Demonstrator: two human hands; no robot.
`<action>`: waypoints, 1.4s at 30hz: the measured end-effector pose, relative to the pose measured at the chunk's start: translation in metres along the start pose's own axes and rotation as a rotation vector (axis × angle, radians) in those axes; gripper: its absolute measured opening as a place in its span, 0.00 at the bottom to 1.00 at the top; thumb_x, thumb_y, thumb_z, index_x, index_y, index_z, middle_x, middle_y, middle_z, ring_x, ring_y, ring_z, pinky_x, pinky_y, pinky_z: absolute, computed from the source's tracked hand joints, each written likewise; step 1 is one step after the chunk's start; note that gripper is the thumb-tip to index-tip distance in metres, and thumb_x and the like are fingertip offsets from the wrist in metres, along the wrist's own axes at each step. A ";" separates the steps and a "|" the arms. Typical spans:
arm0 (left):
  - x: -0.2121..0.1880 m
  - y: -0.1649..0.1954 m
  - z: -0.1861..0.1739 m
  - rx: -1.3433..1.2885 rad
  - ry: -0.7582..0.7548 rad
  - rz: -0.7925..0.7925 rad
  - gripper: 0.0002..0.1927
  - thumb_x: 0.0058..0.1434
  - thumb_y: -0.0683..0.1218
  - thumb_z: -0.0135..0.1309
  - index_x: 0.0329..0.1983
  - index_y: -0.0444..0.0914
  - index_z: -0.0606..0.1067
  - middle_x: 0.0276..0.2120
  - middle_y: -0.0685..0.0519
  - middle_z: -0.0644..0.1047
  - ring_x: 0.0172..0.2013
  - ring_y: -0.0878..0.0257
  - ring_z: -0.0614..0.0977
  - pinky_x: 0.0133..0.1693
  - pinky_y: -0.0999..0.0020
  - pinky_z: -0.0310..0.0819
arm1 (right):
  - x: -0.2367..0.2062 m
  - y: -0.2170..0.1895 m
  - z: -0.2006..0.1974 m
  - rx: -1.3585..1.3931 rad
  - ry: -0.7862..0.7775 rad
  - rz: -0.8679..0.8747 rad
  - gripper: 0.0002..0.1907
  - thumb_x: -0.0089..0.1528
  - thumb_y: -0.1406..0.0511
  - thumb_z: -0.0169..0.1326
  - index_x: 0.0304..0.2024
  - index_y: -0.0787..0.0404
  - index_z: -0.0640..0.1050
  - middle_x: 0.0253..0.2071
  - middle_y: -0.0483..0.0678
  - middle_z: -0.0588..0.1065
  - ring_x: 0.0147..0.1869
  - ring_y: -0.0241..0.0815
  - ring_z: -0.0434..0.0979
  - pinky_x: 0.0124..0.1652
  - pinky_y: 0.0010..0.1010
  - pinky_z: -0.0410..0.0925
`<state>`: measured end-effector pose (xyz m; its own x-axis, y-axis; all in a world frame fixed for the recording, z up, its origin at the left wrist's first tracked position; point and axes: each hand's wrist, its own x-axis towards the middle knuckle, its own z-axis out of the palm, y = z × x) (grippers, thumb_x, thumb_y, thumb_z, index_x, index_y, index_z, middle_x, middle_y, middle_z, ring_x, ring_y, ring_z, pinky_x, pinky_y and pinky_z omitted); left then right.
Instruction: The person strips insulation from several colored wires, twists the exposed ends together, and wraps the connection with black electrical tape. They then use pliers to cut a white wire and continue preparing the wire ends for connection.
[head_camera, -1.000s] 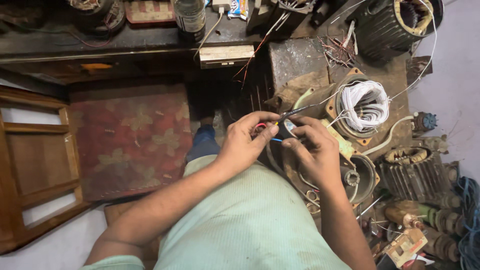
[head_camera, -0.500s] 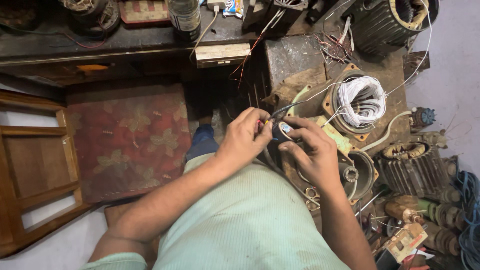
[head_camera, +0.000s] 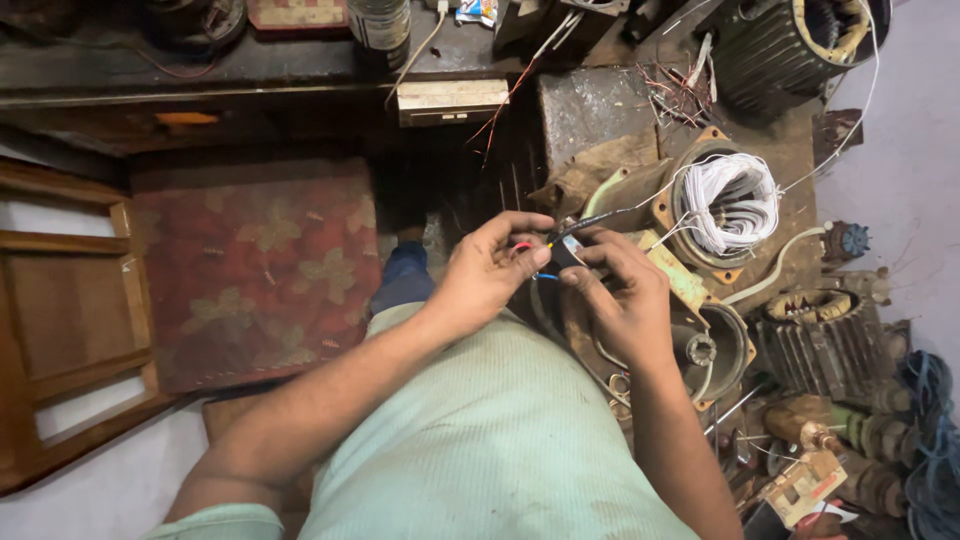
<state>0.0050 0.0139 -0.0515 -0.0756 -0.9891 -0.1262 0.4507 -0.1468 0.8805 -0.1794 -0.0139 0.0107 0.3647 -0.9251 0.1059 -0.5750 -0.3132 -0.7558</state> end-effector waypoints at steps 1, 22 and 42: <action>0.000 0.001 0.001 0.052 0.022 -0.009 0.15 0.67 0.41 0.57 0.57 0.35 0.76 0.39 0.59 0.78 0.40 0.75 0.75 0.45 0.77 0.73 | -0.001 0.001 0.001 0.011 -0.008 -0.003 0.11 0.57 0.70 0.65 0.39 0.68 0.78 0.50 0.54 0.80 0.54 0.49 0.81 0.54 0.33 0.70; 0.015 0.005 0.018 0.235 0.077 -0.084 0.16 0.71 0.52 0.55 0.37 0.34 0.77 0.31 0.52 0.78 0.35 0.65 0.75 0.39 0.67 0.70 | 0.011 -0.010 -0.004 0.597 0.014 0.058 0.22 0.68 0.72 0.56 0.63 0.60 0.67 0.63 0.52 0.73 0.56 0.35 0.74 0.57 0.28 0.69; 0.025 0.001 0.018 0.193 0.136 -0.023 0.18 0.70 0.53 0.55 0.31 0.34 0.79 0.29 0.57 0.80 0.30 0.71 0.78 0.34 0.73 0.76 | -0.008 -0.006 -0.003 0.252 0.269 -0.075 0.11 0.69 0.74 0.56 0.49 0.62 0.68 0.54 0.53 0.74 0.57 0.38 0.75 0.59 0.29 0.69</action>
<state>-0.0127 -0.0103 -0.0457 0.0425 -0.9797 -0.1960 0.2709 -0.1775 0.9461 -0.1809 -0.0048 0.0160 0.1745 -0.9355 0.3072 -0.3433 -0.3503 -0.8715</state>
